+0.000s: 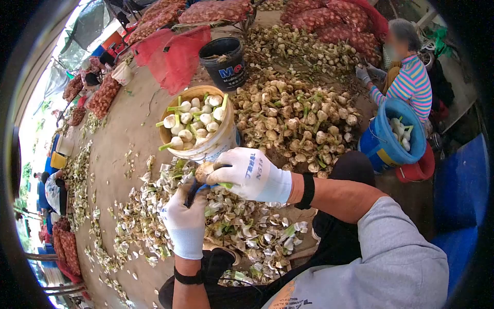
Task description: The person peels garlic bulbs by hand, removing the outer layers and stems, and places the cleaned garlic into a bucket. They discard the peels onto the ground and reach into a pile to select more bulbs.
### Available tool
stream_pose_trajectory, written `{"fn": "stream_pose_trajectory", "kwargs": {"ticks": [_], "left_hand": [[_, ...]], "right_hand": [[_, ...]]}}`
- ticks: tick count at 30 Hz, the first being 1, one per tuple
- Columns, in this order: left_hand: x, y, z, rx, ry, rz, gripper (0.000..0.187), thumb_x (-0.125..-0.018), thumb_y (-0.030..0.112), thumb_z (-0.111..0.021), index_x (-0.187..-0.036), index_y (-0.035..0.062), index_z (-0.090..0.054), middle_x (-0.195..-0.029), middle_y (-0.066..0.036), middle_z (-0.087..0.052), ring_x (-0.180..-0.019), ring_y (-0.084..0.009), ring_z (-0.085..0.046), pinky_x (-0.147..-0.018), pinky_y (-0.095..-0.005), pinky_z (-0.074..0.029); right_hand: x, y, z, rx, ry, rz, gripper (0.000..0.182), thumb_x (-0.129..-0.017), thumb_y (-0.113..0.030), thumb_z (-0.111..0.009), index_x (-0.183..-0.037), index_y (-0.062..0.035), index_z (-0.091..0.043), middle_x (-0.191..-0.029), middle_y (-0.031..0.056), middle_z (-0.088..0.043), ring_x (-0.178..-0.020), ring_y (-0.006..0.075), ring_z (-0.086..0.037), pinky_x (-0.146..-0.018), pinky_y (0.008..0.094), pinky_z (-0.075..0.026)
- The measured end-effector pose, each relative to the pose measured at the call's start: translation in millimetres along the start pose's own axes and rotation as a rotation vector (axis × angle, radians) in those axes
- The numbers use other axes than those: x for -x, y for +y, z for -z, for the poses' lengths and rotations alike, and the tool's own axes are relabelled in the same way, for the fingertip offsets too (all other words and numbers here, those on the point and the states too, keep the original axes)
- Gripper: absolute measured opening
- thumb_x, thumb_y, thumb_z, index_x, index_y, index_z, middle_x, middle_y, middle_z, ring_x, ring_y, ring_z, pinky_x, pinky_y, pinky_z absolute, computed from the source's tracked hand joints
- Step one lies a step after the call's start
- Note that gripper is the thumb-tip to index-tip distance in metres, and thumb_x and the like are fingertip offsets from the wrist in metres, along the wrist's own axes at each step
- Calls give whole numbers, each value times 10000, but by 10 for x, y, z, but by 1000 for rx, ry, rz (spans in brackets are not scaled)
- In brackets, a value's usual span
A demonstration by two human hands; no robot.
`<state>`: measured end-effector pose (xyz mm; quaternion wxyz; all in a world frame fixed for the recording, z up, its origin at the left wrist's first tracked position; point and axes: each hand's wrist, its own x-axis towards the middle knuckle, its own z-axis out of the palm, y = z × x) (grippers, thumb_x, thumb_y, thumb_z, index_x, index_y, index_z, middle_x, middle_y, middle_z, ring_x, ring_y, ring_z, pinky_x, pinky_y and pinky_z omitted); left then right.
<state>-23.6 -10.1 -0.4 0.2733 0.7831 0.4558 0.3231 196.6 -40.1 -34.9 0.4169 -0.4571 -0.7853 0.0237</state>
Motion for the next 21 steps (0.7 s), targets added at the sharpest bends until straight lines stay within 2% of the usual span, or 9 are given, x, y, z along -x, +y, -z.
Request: {"fn": "stream_pose_trajectory", "kwargs": {"ticks": [1, 5, 8, 11, 13, 17, 20, 21], "left_hand": [[9, 16, 1, 14, -21, 27, 355, -877, 61, -735, -1218, -34, -710, -1058, -232, -751, -960, -339, -746, -878, -389, -568], [49, -43, -50, -77, -41, -2, 356, -883, 62, -721, -1229, -22, -708, -1017, -230, -751, -923, -367, -742, -853, -399, -573], [67, -21, -103, -155, 8, -99, 301, -882, 71, -714, -1174, -5, -718, -949, -206, -743, -862, -387, -723, -797, -422, -574], [61, 13, -110, -239, 3, -119, 230, -866, 74, -712, -1089, 17, -719, -893, -173, -724, -810, -374, -702, -742, -442, -559], [50, -24, -126, -345, 28, -232, 195, -832, 71, -733, -1022, 30, -709, -854, -156, -701, -779, -354, -691, -706, -438, -545], [-3, 31, -64, -208, 51, -160, 201, -808, 63, -748, -1002, 36, -708, -846, -154, -698, -767, -342, -688, -702, -428, -540], [-59, -10, 16, -163, 123, -157, 100, -836, 37, -728, -929, 3, -718, -759, -152, -671, -668, -283, -651, -661, -374, -521], [-98, 9, 79, -242, 162, -121, 89, -848, 41, -728, -925, -4, -717, -759, -147, -685, -659, -251, -652, -663, -361, -525]], "right_hand": [[-13, -20, 20, -1, -7, 34, 370, -751, -98, -777, -1107, -183, -721, -1078, 59, -680, -979, 313, -681, -809, 437, -559], [-34, -40, 63, -28, -34, 99, 354, -752, -69, -750, -1087, -181, -717, -1086, 53, -681, -996, 313, -671, -838, 445, -549], [-15, -15, 58, -19, -46, 127, 352, -752, -77, -754, -1088, -170, -713, -1076, 56, -679, -983, 319, -666, -845, 450, -546], [-4, -45, 73, -20, -64, 145, 347, -757, -104, -742, -1097, -161, -706, -1093, 60, -667, -993, 316, -656, -867, 449, -539], [2, -40, 95, 24, -93, 185, 338, -762, -121, -735, -1096, -161, -703, -1109, 59, -660, -1002, 311, -651, -877, 450, -536], [-27, -53, 175, 149, -156, 294, 311, -777, -150, -706, -1087, -169, -691, -1106, 44, -625, -1005, 280, -637, -897, 441, -531], [-86, -100, 206, 159, -112, 389, 245, -781, -175, -722, -1025, -171, -701, -1059, 30, -604, -980, 243, -636, -888, 412, -544], [-81, -119, 194, 157, -113, 389, 245, -781, -175, -722, -1025, -171, -701, -1059, 30, -604, -980, 243, -636, -888, 412, -544]]}}
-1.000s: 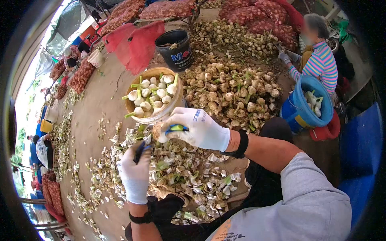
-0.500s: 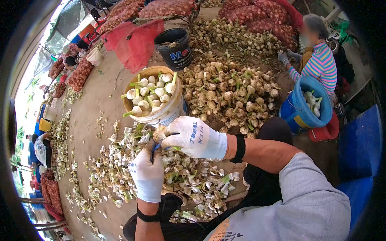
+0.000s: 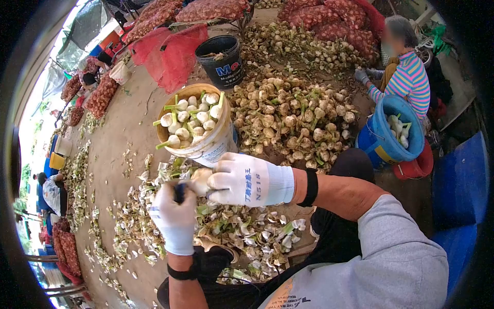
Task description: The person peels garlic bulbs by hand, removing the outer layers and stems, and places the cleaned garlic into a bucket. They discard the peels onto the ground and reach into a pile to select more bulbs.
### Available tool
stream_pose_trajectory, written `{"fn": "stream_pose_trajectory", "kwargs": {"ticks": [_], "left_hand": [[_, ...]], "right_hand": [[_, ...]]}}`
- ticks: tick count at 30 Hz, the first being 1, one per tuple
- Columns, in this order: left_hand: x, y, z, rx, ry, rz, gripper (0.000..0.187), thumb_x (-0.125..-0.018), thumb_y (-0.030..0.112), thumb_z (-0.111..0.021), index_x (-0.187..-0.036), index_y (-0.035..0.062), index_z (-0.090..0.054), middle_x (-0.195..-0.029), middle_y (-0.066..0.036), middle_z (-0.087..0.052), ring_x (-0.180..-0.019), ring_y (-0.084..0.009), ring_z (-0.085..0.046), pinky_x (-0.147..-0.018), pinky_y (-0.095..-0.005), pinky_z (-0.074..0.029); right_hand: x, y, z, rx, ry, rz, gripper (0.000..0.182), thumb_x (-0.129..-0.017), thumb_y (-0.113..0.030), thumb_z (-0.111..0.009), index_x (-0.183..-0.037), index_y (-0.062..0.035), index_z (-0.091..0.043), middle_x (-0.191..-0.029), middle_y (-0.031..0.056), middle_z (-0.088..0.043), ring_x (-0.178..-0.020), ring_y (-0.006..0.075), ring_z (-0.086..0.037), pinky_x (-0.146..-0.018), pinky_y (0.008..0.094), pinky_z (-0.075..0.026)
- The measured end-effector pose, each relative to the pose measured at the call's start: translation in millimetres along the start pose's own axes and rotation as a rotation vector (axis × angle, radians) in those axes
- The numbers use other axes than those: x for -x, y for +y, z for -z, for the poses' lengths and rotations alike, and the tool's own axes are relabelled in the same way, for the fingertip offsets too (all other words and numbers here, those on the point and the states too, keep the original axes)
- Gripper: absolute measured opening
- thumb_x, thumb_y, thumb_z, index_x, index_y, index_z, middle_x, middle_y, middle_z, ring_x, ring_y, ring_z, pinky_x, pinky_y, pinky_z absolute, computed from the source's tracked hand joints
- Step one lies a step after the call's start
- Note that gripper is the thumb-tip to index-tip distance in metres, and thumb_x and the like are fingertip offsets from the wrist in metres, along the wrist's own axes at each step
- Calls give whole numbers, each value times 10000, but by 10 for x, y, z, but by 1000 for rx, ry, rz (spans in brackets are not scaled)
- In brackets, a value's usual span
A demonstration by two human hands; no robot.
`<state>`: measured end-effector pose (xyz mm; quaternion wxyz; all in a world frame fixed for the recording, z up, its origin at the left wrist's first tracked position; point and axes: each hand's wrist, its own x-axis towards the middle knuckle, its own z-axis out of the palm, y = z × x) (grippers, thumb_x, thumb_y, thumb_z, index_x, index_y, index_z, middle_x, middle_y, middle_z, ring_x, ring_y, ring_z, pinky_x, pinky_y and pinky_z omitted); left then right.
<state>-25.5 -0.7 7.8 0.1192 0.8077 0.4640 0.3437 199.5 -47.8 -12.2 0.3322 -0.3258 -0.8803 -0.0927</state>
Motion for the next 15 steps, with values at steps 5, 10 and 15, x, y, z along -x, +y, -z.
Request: {"fn": "stream_pose_trajectory", "kwargs": {"ticks": [5, 10, 15], "left_hand": [[-108, -272, 119, -132, 39, 139, 139, -905, 136, -713, -907, 0, -689, -786, -165, -705, -692, -307, -675, -680, -404, -523], [-83, -534, 167, -519, -284, 273, 194, -911, 238, -684, -947, 48, -681, -902, -174, -725, -831, -357, -712, -757, -449, -547], [173, -662, 75, -648, -610, 135, 236, -951, 277, -608, -999, 65, -699, -933, -160, -747, -883, -351, -729, -777, -470, -559]], "right_hand": [[93, -107, -10, -22, 23, 92, 238, -798, -234, -812, -1018, -178, -741, -1126, 57, -641, -1013, 265, -638, -908, 441, -571], [130, -31, 6, -30, 95, 34, 187, -814, -188, -747, -999, -212, -733, -1093, 20, -630, -989, 222, -652, -868, 394, -558], [240, 144, -97, -243, 69, -329, 325, -804, -17, -731, -1092, -166, -763, -1081, 70, -701, -980, 298, -681, -849, 416, -548]]}}
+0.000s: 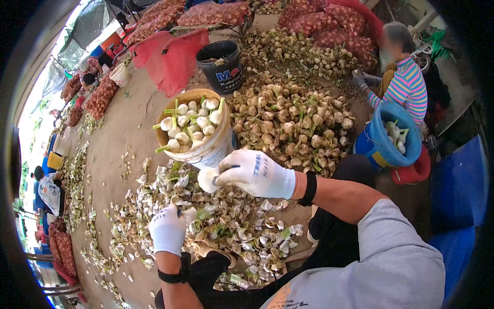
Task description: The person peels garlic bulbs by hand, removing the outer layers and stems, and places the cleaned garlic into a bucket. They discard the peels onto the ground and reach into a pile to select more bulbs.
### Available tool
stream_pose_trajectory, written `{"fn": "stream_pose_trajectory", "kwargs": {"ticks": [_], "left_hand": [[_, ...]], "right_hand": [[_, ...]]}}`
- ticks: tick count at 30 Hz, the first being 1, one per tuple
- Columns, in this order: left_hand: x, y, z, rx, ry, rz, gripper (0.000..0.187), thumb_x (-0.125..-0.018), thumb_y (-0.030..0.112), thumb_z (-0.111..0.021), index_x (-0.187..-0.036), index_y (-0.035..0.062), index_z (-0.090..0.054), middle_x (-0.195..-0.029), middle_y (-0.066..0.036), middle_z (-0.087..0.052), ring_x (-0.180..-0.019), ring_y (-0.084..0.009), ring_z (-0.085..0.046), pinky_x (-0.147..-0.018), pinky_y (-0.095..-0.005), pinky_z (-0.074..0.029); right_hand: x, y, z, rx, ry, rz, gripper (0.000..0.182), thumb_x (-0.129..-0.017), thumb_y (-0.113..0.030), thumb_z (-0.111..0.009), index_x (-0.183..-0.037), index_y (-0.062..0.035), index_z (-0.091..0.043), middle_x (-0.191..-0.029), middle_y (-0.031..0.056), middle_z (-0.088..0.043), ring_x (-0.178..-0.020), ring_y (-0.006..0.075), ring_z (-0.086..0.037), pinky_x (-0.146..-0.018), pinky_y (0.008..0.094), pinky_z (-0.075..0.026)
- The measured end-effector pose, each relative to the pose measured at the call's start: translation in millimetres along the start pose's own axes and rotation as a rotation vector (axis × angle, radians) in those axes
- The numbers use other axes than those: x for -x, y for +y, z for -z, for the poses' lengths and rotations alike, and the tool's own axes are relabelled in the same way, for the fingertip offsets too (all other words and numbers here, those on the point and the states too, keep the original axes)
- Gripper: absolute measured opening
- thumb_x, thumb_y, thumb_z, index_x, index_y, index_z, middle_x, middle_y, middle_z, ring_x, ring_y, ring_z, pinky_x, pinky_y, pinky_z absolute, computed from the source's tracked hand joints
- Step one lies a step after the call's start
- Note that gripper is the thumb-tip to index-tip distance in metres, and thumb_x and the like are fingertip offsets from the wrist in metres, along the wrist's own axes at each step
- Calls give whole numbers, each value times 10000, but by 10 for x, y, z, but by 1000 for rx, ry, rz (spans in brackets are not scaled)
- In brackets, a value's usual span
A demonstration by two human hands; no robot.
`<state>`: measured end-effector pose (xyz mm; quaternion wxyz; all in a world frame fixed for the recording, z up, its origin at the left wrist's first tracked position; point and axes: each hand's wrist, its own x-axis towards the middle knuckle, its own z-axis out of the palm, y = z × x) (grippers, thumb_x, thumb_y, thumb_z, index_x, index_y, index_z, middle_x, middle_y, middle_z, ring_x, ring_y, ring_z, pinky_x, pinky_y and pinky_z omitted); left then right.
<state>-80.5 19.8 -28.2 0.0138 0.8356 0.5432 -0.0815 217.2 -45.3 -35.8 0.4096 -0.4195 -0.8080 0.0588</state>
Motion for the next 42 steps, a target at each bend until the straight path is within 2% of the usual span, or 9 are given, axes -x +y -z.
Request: {"fn": "stream_pose_trajectory", "kwargs": {"ticks": [5, 9, 11, 19, 21, 25, 31, 35, 42], "left_hand": [[38, -155, 77, 21, 168, 78, 168, -913, 182, -617, -1007, 62, -687, -939, -161, -732, -872, -350, -722, -774, -457, -561], [60, -224, 96, 46, 183, 86, 186, -889, 161, -621, -1026, 52, -682, -991, -174, -716, -923, -344, -713, -784, -457, -561], [67, -275, 113, -18, 198, 62, 195, -885, 193, -641, -1007, 50, -695, -977, -167, -712, -925, -352, -707, -795, -461, -559], [140, -231, 286, 138, 197, 42, 176, -906, 186, -681, -913, 11, -665, -970, -185, -662, -887, -388, -672, -776, -477, -527], [136, -181, 221, 325, 242, -59, 159, -922, 137, -674, -1021, 12, -676, -1006, -200, -675, -924, -399, -667, -809, -471, -518], [132, -27, 199, 294, 114, -60, 235, -914, 139, -705, -1125, 39, -681, -1053, -168, -697, -964, -370, -683, -837, -450, -531], [68, 125, 170, 251, -9, -134, 246, -887, 174, -733, -1081, 33, -682, -1022, -163, -680, -968, -368, -672, -828, -454, -532], [49, 287, 154, 208, -87, -305, 214, -886, 230, -730, -961, 38, -673, -966, -155, -659, -921, -357, -665, -809, -459, -532], [-20, 654, 140, 366, 44, -532, 209, -860, 185, -749, -965, 35, -649, -951, -161, -643, -912, -380, -654, -781, -476, -532]], "right_hand": [[-252, 216, -315, -202, 189, -322, 218, -864, -18, -764, -1056, -116, -793, -1060, 99, -714, -977, 253, -697, -863, 368, -571], [-617, 514, -459, -365, 291, -586, 462, -917, -53, -752, -1366, -82, -649, -1191, 112, -730, -1087, 214, -698, -959, 346, -544], [-438, 998, -641, -247, 287, -622, 491, -926, -156, -731, -1381, -33, -596, -1205, 209, -725, -1117, 354, -697, -954, 423, -545], [987, 1794, -1141, 356, -610, -1120, 378, -1007, -302, -607, -1090, 54, -705, -1123, 267, -718, -1051, 403, -691, -914, 470, -553], [1290, 1813, -1356, 299, -823, -1261, 343, -1021, -252, -582, -1223, 6, -684, -1215, 212, -714, -1105, 372, -691, -922, 478, -567], [1825, 1689, -1848, 317, -893, -1308, 416, -1011, -214, -568, -1377, -22, -523, -1428, 209, -569, -1293, 356, -588, -1028, 459, -534], [2147, 1732, -2193, 122, -818, -1577, 466, -994, -316, -652, -1308, 26, -605, -1239, 198, -689, -1044, 347, -692, -860, 454, -575], [1779, 1757, -1984, 69, -760, -1129, 483, -983, -368, -667, -1052, 109, -701, -1093, 228, -726, -891, 333, -698, -777, 456, -552], [239, 986, -603, -372, -553, -954, 565, -810, -268, -833, -1246, 14, -610, -1115, 206, -715, -1036, 318, -697, -869, 420, -544]]}}
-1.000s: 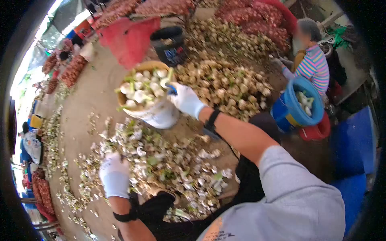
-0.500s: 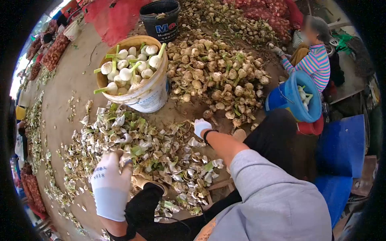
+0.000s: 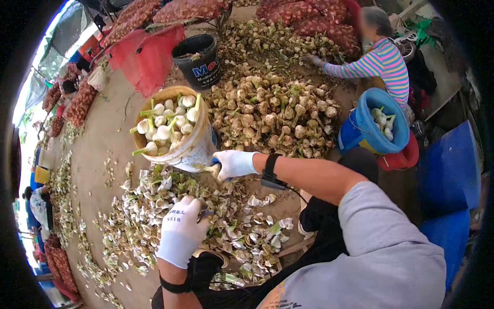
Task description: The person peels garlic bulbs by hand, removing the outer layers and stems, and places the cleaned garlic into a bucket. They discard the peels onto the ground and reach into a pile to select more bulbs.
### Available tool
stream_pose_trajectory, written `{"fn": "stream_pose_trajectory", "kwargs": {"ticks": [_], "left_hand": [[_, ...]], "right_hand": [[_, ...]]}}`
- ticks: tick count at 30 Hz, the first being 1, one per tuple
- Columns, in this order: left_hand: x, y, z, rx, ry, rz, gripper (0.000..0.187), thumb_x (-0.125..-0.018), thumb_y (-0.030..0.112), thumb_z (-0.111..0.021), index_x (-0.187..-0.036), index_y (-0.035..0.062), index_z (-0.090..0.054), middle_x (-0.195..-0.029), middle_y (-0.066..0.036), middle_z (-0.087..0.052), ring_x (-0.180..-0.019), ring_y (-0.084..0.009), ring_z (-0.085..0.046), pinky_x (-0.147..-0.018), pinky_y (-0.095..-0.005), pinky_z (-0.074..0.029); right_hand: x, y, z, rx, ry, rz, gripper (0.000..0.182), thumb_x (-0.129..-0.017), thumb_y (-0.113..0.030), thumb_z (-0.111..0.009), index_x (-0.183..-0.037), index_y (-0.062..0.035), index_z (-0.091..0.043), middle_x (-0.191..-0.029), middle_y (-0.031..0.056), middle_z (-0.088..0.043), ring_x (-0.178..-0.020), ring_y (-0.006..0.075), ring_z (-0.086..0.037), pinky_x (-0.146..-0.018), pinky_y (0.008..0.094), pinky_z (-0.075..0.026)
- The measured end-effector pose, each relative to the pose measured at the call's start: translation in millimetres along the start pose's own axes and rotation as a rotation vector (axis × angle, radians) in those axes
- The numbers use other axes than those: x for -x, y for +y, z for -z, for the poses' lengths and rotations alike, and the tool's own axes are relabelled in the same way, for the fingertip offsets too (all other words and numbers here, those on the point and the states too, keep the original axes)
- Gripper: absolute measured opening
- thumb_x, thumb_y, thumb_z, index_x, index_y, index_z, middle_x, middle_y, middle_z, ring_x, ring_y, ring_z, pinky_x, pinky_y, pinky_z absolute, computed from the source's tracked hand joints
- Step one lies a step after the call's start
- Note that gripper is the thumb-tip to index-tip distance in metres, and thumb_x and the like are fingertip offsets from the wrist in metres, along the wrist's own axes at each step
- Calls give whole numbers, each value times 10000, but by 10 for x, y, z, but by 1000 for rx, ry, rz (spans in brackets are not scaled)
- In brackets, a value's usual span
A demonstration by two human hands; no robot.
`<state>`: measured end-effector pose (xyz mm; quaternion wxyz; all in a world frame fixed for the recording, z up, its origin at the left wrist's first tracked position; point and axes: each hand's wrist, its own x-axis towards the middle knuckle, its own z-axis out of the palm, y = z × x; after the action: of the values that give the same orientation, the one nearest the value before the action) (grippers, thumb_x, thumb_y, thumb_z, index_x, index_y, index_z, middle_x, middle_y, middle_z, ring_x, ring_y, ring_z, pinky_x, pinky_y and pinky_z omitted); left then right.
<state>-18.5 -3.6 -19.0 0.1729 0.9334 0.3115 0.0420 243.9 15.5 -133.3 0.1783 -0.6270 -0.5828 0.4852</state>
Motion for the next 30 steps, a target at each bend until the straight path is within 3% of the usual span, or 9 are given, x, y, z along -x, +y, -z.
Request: {"fn": "stream_pose_trajectory", "kwargs": {"ticks": [3, 5, 9, 10, 17, 24, 27, 29, 30], "left_hand": [[-110, 105, -14, 36, 113, -45, 204, -841, 144, -760, -928, 30, -615, -927, -164, -625, -886, -390, -642, -760, -476, -523], [-173, 177, -22, 68, 188, -96, 204, -812, 95, -757, -898, 27, -585, -894, -161, -599, -843, -389, -623, -722, -474, -510], [-237, 293, -17, 87, 382, -165, 217, -754, 26, -735, -844, 25, -537, -815, -157, -548, -759, -385, -586, -654, -462, -482], [-232, 305, -32, 100, 428, -159, 222, -752, 17, -735, -830, 25, -528, -803, -157, -542, -745, -384, -578, -642, -462, -472], [-220, 309, 8, 73, 555, -94, 244, -730, -3, -748, -784, 41, -514, -760, -149, -526, -691, -375, -562, -604, -456, -448], [-170, 373, 63, -125, 588, -30, 273, -696, 64, -807, -740, 72, -537, -729, -132, -540, -647, -353, -566, -563, -440, -436], [-41, 403, 132, -122, 631, -24, 318, -780, 132, -835, -736, 62, -529, -672, -82, -511, -586, -267, -540, -547, -404, -415], [24, 471, 167, 490, 539, 370, 396, -882, 248, -833, -734, 53, -522, -656, -5, -484, -591, -140, -493, -539, -359, -385], [-14, 441, 179, 657, 557, 426, 408, -960, 361, -775, -820, 40, -566, -727, 26, -506, -658, -70, -476, -569, -298, -399]], "right_hand": [[518, -576, 208, 35, -29, 227, 653, -806, -278, -839, -1336, -2, -575, -1197, 204, -696, -1131, 320, -671, -978, 407, -517], [762, -686, 218, 47, 55, 431, 627, -802, -316, -855, -1277, 13, -612, -1148, 202, -714, -1083, 312, -695, -928, 389, -543], [1011, -746, 185, -30, 229, 611, 595, -832, -156, -831, -1354, -1, -590, -1262, 224, -664, -1180, 341, -657, -1014, 412, -516], [1045, -761, 151, -9, 277, 632, 590, -828, -71, -815, -1371, -20, -592, -1274, 197, -656, -1203, 345, -641, -1029, 417, -513], [982, -900, 153, -29, 315, 746, 589, -811, -13, -789, -1369, -45, -605, -1333, 168, -618, -1253, 348, -604, -1073, 400, -497], [964, -944, 129, -198, 417, 653, 580, -816, -10, -810, -1356, -34, -601, -1312, 136, -649, -1235, 241, -625, -1082, 360, -493], [873, -890, 236, -386, 474, 519, 631, -800, 1, -854, -1373, -25, -592, -1321, 85, -653, -1241, 150, -596, -1102, 328, -462], [874, -867, 265, -390, 434, 586, 639, -815, -22, -852, -1392, -21, -578, -1332, 86, -646, -1255, 156, -589, -1111, 336, -452], [891, -897, 256, -385, 424, 590, 639, -815, -22, -852, -1392, -21, -578, -1332, 86, -646, -1255, 156, -589, -1111, 336, -452]]}}
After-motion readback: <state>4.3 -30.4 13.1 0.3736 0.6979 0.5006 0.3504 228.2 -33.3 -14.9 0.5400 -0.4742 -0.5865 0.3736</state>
